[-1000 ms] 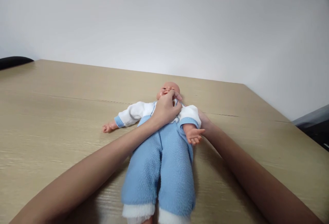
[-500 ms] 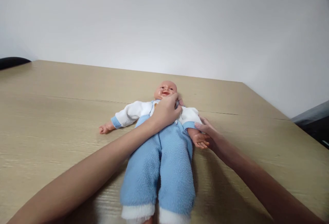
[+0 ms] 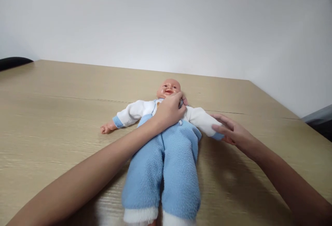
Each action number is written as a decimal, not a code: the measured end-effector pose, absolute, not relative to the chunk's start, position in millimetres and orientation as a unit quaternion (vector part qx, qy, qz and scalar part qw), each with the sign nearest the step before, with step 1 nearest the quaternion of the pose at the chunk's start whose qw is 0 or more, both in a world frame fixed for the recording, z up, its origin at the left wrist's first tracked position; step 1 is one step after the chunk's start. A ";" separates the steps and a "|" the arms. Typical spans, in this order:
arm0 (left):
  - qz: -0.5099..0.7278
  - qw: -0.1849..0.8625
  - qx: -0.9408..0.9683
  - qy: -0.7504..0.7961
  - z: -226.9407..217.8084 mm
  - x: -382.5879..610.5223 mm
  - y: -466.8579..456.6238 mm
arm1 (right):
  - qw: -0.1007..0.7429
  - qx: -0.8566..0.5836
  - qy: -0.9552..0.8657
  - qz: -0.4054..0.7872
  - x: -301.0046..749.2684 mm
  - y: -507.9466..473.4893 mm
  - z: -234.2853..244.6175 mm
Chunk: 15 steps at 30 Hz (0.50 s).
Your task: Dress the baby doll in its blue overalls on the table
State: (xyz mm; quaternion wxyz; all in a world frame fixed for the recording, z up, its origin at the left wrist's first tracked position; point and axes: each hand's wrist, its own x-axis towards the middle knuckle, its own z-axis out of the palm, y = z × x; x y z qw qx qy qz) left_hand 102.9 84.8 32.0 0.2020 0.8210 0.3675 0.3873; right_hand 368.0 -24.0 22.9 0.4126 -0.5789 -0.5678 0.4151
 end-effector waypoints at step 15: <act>0.370 0.186 0.837 0.359 36.0 103.0 84.0 | 0.422 -0.671 -0.606 0.067 379.9 -15.4 -1.7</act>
